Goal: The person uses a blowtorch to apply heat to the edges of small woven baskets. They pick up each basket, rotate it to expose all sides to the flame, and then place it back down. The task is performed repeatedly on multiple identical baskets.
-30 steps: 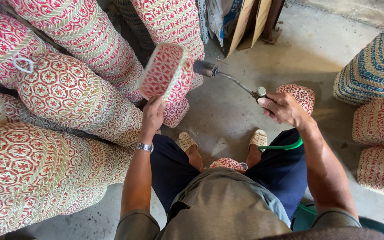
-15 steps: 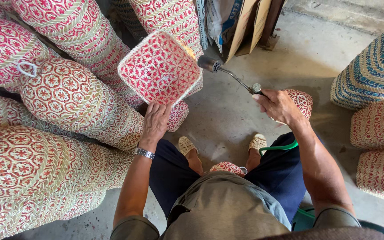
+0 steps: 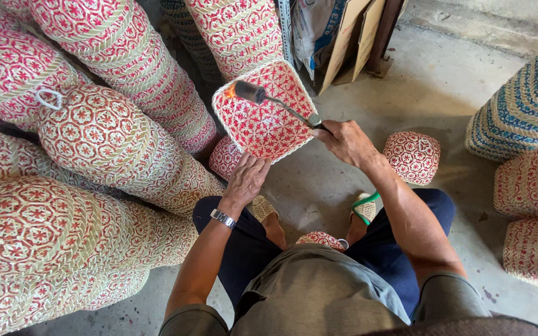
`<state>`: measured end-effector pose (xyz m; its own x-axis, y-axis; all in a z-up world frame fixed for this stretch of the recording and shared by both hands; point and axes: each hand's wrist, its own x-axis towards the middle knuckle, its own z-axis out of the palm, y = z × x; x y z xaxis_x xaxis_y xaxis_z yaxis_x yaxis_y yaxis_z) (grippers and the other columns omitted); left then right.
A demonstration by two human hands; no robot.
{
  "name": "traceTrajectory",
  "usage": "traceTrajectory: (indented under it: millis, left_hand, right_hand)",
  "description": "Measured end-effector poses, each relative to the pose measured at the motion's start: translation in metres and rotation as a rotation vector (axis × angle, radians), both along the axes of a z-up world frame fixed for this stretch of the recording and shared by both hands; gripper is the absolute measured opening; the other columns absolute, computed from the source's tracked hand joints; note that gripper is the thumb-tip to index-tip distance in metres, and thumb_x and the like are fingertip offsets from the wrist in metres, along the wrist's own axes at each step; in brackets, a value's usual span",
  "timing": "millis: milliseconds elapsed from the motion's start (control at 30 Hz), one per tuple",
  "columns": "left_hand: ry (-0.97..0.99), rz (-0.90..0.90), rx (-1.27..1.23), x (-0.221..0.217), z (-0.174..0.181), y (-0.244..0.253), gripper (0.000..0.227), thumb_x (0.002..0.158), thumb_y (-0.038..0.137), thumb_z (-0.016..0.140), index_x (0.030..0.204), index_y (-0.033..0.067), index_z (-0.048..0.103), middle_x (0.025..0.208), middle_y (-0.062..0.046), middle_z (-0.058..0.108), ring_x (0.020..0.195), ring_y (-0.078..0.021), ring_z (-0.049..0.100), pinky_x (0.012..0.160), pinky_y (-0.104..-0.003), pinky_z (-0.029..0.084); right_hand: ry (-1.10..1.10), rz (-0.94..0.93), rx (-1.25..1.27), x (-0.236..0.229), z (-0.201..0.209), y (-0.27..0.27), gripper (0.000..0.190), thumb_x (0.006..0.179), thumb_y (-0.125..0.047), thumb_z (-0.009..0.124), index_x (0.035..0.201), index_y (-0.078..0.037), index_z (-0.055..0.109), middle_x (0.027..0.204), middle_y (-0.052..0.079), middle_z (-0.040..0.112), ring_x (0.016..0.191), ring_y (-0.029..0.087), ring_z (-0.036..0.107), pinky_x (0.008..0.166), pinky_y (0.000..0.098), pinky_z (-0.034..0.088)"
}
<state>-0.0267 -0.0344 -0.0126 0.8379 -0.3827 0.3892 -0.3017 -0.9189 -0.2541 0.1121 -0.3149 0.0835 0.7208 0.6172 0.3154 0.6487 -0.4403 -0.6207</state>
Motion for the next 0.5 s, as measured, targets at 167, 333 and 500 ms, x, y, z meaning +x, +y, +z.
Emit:
traceTrajectory:
  millis: [167, 333, 500]
  left_hand:
    - [0.026, 0.019, 0.015, -0.006, 0.001, 0.006, 0.033, 0.091, 0.005, 0.060, 0.123, 0.0011, 0.067, 0.099, -0.005, 0.063, 0.103, -0.0194, 0.059, 0.116, -0.037, 0.039]
    - [0.006, 0.023, 0.094, 0.001, -0.002, 0.002, 0.036, 0.087, 0.004, 0.060, 0.122, -0.0001, 0.068, 0.095, -0.005, 0.063, 0.101, -0.0193, 0.059, 0.114, -0.037, 0.040]
    - [0.023, 0.028, 0.122, 0.001, -0.006, 0.001, 0.031, 0.089, 0.003, 0.061, 0.119, 0.0005, 0.069, 0.096, -0.005, 0.063, 0.101, -0.0189, 0.058, 0.115, -0.036, 0.039]
  right_hand:
    - [-0.246, -0.121, 0.096, -0.006, 0.000, -0.010, 0.038, 0.105, -0.032, 0.067, 0.091, 0.003, 0.066, 0.068, 0.021, 0.062, 0.060, 0.038, 0.062, 0.054, 0.0468, 0.048]
    - [-0.116, 0.023, 0.071, -0.025, -0.002, -0.003, 0.037, 0.101, -0.032, 0.066, 0.087, 0.002, 0.066, 0.062, 0.017, 0.064, 0.047, 0.031, 0.060, 0.050, 0.0458, 0.048]
    - [-0.107, -0.055, -0.006, -0.026, -0.002, -0.002, 0.037, 0.103, -0.032, 0.065, 0.088, 0.002, 0.066, 0.060, 0.017, 0.063, 0.046, 0.030, 0.060, 0.047, 0.0449, 0.048]
